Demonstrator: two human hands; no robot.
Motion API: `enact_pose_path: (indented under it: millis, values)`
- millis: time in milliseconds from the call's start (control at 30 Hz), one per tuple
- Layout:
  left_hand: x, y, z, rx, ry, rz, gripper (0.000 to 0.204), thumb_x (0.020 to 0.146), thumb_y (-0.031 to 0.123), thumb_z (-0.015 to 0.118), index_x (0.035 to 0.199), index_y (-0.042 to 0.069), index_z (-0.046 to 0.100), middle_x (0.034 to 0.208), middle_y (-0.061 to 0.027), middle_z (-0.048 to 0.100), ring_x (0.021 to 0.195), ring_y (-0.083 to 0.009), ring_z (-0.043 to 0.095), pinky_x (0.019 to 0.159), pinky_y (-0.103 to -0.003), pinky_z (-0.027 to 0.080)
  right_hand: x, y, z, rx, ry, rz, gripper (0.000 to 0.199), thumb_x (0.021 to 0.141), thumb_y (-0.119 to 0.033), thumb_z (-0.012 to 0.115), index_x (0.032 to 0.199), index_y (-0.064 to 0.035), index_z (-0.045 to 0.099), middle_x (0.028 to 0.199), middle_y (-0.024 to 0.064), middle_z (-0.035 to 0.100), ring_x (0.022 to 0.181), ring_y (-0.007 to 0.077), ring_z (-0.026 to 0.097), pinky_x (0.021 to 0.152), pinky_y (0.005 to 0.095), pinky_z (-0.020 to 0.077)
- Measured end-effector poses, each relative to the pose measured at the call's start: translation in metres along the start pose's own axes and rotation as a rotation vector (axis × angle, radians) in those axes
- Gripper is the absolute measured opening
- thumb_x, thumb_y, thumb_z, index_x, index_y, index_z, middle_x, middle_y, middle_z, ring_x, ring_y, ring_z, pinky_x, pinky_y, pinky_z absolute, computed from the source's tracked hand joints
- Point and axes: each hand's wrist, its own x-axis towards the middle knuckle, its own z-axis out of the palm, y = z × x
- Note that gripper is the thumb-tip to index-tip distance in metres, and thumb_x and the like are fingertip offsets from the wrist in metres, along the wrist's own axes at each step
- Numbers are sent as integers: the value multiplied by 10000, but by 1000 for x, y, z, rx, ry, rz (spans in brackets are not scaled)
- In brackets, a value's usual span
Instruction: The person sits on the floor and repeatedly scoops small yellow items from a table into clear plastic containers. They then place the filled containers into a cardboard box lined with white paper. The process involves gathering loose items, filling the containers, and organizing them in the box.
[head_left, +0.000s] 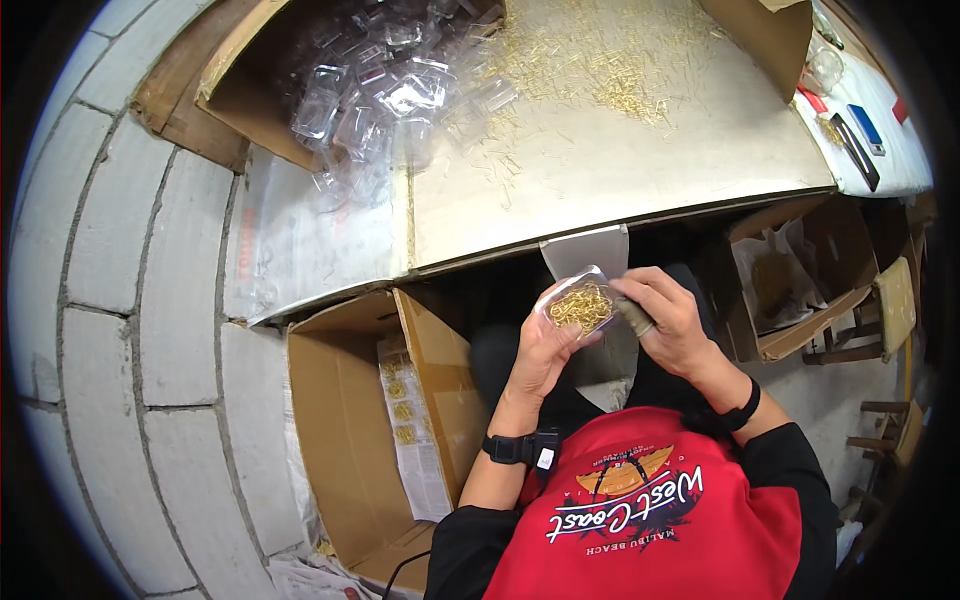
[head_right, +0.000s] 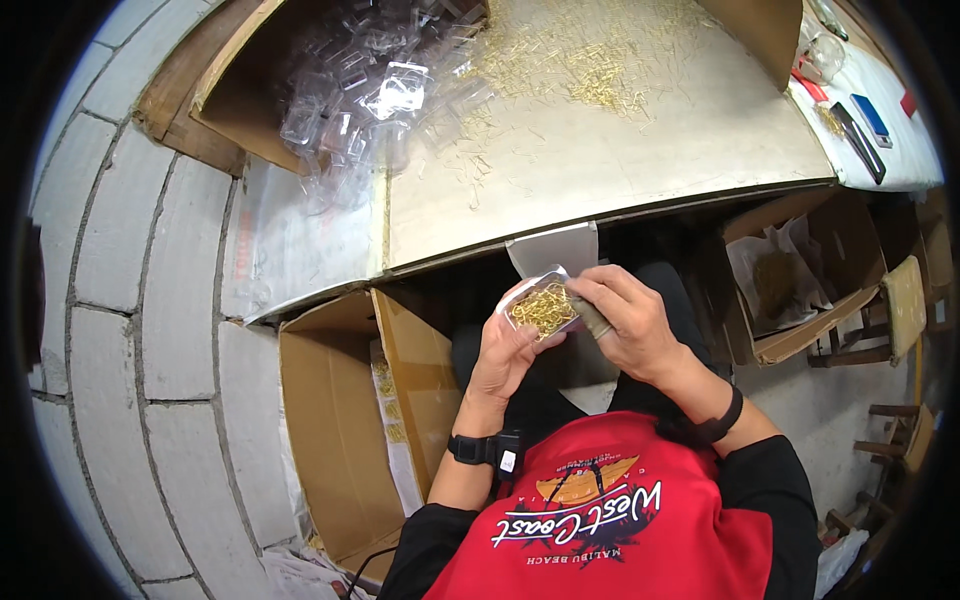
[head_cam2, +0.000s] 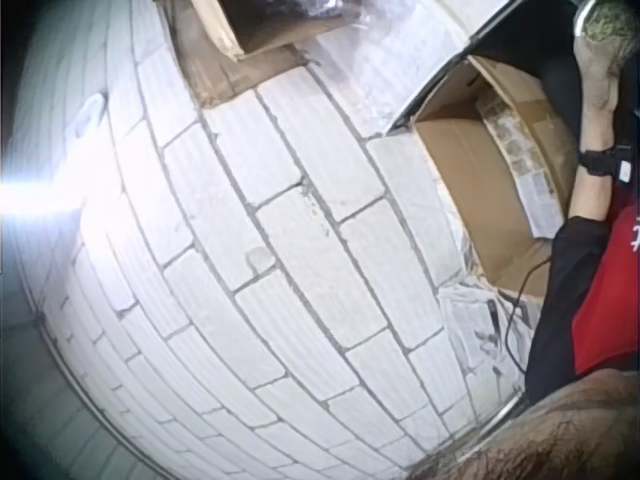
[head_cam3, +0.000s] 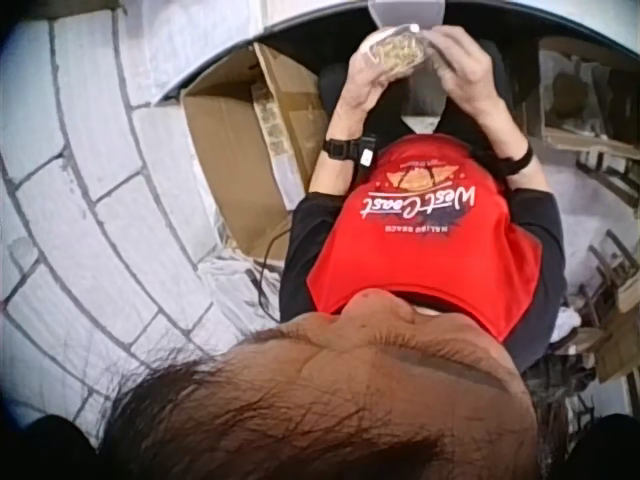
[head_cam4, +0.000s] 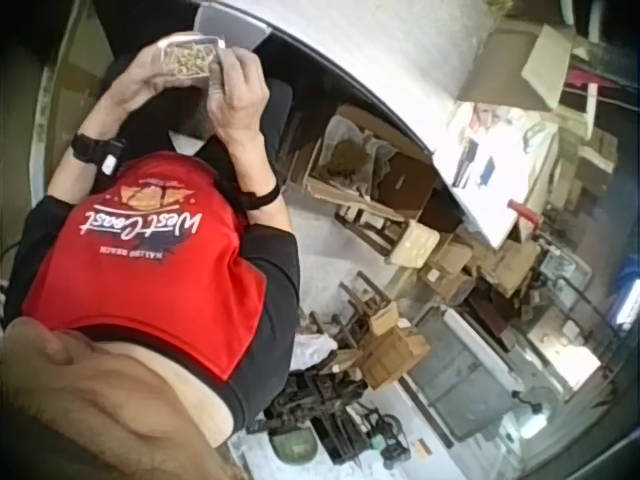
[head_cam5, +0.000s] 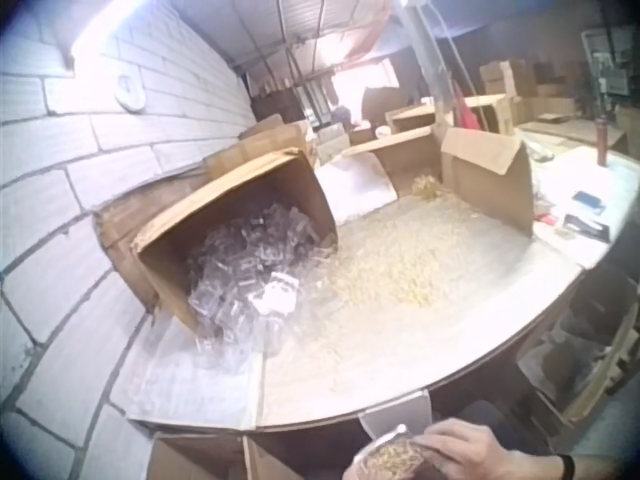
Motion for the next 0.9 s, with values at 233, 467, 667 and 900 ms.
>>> enact_pose_path:
  millis: [233,467,667,900]
  values:
    - [0,-2,-13,34,95,-33,553,817,0,657,1309,41,408,1173,-73,556,1051,-163,586,836,-306,554,-4,-4,13,-227,-365,-170,484,853,-224,605,1283,-36,488,1341,127,487,1301,270,407,1087,468,252]
    - [-13,8,-41,33,155,-124,412,887,121,612,1262,31,469,1111,-96,598,958,-184,635,721,-339,592,27,4,35,52,-296,-172,352,872,-205,588,1160,-6,555,1214,163,566,1168,327,514,1020,449,361]
    - [-23,2,-106,5,231,-140,495,982,390,388,1224,-30,487,1050,-161,640,890,-247,674,568,-351,603,137,45,86,-266,-183,-199,296,865,-217,575,1132,-92,585,1328,167,469,1266,356,403,1003,438,380]
    - [-17,-56,-124,137,266,-357,333,963,259,458,1166,16,560,1008,-101,649,838,-190,670,560,-318,592,120,85,82,-402,-242,-140,278,870,-172,549,1132,-87,585,1310,137,505,1248,299,455,996,404,398]
